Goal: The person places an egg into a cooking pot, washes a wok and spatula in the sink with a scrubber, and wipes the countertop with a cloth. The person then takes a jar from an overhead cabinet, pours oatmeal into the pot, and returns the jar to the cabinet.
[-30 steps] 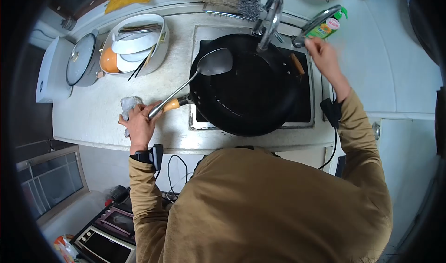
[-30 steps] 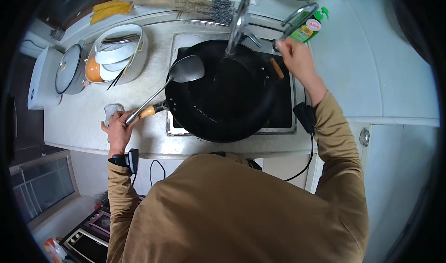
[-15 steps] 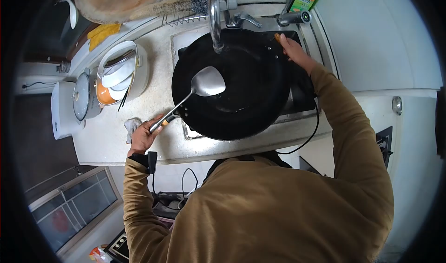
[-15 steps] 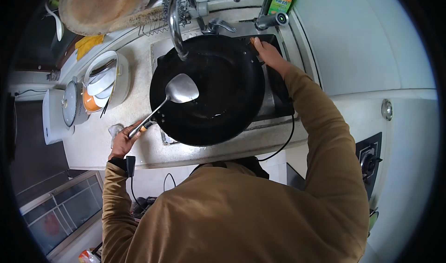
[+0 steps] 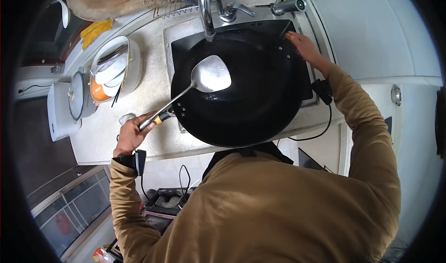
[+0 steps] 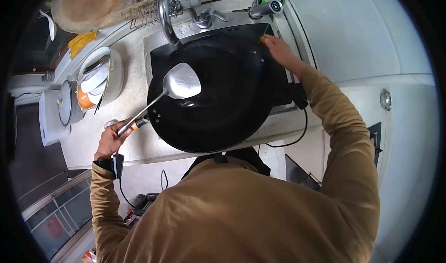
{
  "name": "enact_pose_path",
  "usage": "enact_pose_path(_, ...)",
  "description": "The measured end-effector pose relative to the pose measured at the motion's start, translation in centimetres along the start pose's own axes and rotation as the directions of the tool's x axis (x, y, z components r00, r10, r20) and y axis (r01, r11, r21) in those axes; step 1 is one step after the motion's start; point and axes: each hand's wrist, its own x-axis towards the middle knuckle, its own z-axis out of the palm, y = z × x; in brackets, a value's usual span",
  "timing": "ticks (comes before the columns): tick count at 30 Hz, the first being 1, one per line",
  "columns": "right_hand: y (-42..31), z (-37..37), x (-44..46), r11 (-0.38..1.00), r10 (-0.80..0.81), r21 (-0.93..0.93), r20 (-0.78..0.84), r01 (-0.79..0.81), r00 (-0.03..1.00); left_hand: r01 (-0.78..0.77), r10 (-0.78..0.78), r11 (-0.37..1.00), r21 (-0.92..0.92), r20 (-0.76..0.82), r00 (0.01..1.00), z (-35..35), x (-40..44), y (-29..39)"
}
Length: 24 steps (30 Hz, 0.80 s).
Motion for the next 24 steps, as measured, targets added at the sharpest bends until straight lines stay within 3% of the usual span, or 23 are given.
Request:
enact_pose_path(3, -2.6, -2.5, -2.1, 0.99, 0.131, -0.055, 0.072, -0.128, 0.989, -0.048, 0.064, 0.986, -0.158, 0.1, 0.993, -0.7, 0.5, -1.0)
enact_pose_path(5, -4.1, -4.2, -3.2, 0.928, 0.369, -0.04, 0.219, -0.37, 0.903, -0.048, 0.096, 0.962, -0.267, 0.17, 0.981, -1.1, 0.8, -1.2)
enact_pose_path(7, -4.1, -5.3, -3.8, 0.917, 0.399, -0.076, 0.238, -0.393, 0.886, -0.045, 0.167, 0.913, -0.406, 0.271, 0.948, -1.8, 0.9, -0.9)
enact_pose_path(10, -7.9, -7.0, -4.8, 0.864, 0.503, -0.198, 0.28, -0.463, 0.818, -0.039, 0.219, 0.896, -0.443, 0.362, 0.906, -1.8, 1.6, -1.4)
enact_pose_path(12, -8.5, -8.2, -4.6, 0.749, 0.653, -0.396, 0.308, -0.531, 0.692, -0.065, 0.276, 0.867, -0.494, 0.368, 0.888, -1.7, 2.1, -1.9)
enact_pose_path(13, -7.0, -9.6, -3.7, 0.779, 0.58, -0.54, 0.427, -0.318, 0.694, -0.069, 0.274, 0.882, -0.466, 0.387, 0.88, -2.0, 2.2, -1.5)
enact_pose_path(14, -4.9, -10.9, -2.7, 0.772, 0.588, -0.546, 0.418, -0.325, 0.692, -0.073, 0.27, 0.897, -0.437, 0.408, 0.872, -2.1, 2.4, -1.4)
enact_pose_path(15, -2.6, -12.0, -1.7, 0.85, 0.365, -0.527, 0.611, 0.017, 0.702, -0.072, 0.275, 0.896, -0.439, 0.419, 0.865, -2.1, 2.7, -1.7)
enact_pose_path(18, -5.7, -13.5, -2.1, 0.718, 0.108, -0.431, 0.844, 0.546, 0.525, -0.082, 0.289, 0.898, -0.433, 0.44, 0.85, -2.3, 3.0, -1.9)
enact_pose_path(19, -4.9, -14.2, -1.8, 0.711, 0.102, -0.414, 0.861, 0.568, 0.499, -0.089, 0.318, 0.884, -0.458, 0.452, 0.834, -2.9, 2.6, -1.3)
enact_pose_path(22, -3.8, -15.4, -1.3, 0.726, 0.355, -0.594, 0.755, 0.347, 0.551, -0.126, 0.352, 0.868, -0.48, 0.417, 0.838, -3.3, 2.2, -1.0)
enact_pose_path(23, -3.6, -15.6, -1.2, 0.697, 0.116, -0.417, 0.868, 0.583, 0.483, -0.127, 0.353, 0.866, -0.483, 0.413, 0.839, -3.4, 2.2, -1.1)
enact_pose_path(24, -4.3, -15.1, -1.5, 0.659, 0.026, -0.334, 0.905, 0.674, 0.424, -0.126, 0.346, 0.87, -0.477, 0.408, 0.845, -3.6, 2.1, -1.1)
